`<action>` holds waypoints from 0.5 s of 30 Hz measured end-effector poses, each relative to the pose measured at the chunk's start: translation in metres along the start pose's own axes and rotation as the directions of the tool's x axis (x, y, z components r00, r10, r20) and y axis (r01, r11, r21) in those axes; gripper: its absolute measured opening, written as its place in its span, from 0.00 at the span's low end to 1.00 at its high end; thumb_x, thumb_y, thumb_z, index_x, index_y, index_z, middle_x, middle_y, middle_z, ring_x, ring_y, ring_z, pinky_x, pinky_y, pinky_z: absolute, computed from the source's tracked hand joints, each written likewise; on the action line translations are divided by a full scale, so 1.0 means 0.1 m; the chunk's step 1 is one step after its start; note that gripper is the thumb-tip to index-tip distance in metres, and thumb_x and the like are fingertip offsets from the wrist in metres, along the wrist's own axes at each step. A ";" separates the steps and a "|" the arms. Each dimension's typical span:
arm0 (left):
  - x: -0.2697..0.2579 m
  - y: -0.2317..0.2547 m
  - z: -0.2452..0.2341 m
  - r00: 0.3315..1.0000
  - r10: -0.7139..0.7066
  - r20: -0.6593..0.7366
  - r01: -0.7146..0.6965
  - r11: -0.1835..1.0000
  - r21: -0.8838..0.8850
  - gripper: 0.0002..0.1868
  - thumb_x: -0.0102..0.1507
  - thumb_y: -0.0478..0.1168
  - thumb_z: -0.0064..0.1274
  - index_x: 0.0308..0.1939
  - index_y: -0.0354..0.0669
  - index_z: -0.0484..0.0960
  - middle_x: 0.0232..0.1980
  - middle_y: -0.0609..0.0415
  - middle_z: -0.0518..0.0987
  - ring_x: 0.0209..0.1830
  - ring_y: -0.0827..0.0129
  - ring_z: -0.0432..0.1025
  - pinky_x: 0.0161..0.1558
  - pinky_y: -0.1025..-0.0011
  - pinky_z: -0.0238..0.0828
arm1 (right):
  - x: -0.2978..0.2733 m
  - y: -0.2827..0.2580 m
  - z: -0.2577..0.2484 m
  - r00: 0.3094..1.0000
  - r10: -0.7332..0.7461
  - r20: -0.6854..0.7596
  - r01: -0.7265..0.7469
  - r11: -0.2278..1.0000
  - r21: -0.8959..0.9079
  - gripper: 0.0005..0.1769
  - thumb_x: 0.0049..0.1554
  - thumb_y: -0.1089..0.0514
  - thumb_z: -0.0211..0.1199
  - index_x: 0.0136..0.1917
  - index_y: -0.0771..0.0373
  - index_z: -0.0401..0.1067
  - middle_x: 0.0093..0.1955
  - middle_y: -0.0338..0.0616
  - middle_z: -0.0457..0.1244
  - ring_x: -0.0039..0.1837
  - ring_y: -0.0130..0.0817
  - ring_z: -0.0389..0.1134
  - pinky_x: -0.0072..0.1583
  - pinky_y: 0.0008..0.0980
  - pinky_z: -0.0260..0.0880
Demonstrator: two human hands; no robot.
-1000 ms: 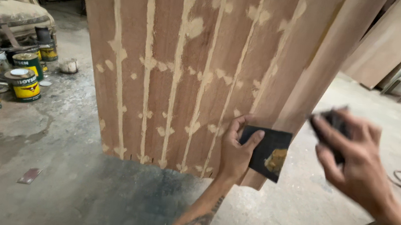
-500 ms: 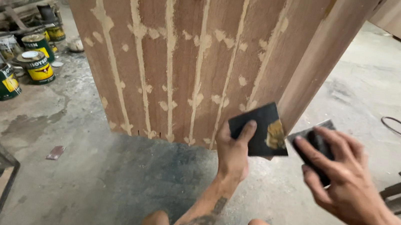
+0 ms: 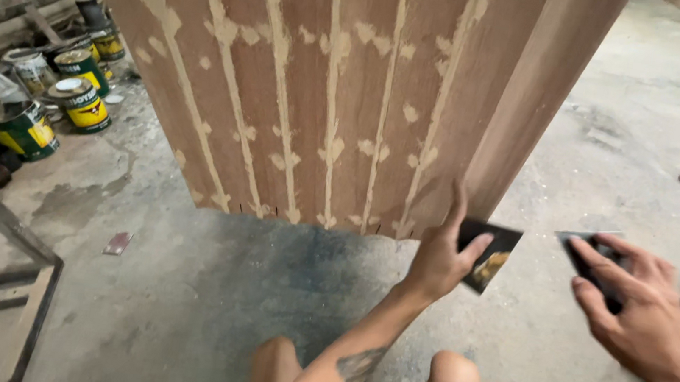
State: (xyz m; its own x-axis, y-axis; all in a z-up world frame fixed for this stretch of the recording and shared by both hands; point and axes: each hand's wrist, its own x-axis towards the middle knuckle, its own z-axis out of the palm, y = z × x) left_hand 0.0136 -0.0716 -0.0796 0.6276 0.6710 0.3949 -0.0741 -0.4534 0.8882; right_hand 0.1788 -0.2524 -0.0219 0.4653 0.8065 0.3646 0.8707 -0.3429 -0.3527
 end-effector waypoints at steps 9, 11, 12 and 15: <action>0.01 -0.61 0.53 0.977 0.095 -0.191 -0.059 0.981 0.184 0.47 0.72 0.43 0.49 0.84 0.44 0.32 0.19 0.49 0.67 0.14 0.64 0.59 0.19 0.64 0.50 | -0.12 0.48 0.18 0.999 0.042 -0.017 -0.042 0.998 -0.037 0.28 0.55 0.50 0.61 0.69 0.40 0.74 0.75 0.40 0.60 0.77 0.49 0.52 0.77 0.46 0.47; -0.12 -0.80 0.60 0.982 0.059 -0.178 -0.027 0.984 0.178 0.48 0.73 0.42 0.49 0.84 0.45 0.29 0.20 0.49 0.69 0.14 0.63 0.62 0.19 0.64 0.53 | -0.14 0.49 0.21 0.999 0.044 0.001 -0.044 0.999 -0.013 0.27 0.55 0.50 0.60 0.69 0.40 0.74 0.76 0.40 0.59 0.77 0.49 0.51 0.77 0.45 0.47; -0.19 -0.90 0.63 0.986 0.028 -0.161 0.000 0.985 0.173 0.49 0.73 0.41 0.49 0.84 0.46 0.26 0.21 0.48 0.71 0.15 0.63 0.65 0.19 0.64 0.56 | -0.16 0.50 0.23 0.999 0.048 0.015 -0.048 0.999 0.010 0.27 0.56 0.50 0.60 0.69 0.40 0.74 0.76 0.40 0.59 0.76 0.49 0.51 0.77 0.45 0.47; -0.46 -1.00 0.62 0.991 -0.085 -0.107 0.097 0.989 0.108 0.48 0.74 0.39 0.46 0.84 0.44 0.26 0.16 0.56 0.58 0.13 0.71 0.51 0.20 0.66 0.44 | -0.17 0.49 0.27 0.997 0.062 0.037 -0.062 0.998 0.009 0.27 0.56 0.51 0.60 0.69 0.40 0.74 0.76 0.40 0.59 0.76 0.50 0.51 0.76 0.45 0.48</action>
State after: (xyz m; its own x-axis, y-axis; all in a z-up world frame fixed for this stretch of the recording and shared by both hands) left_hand 0.0401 -0.0929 -0.2007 0.5449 0.7662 0.3405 0.0711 -0.4469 0.8918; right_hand 0.2087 -0.2699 -0.0687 0.5120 0.8012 0.3099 0.8386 -0.3879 -0.3826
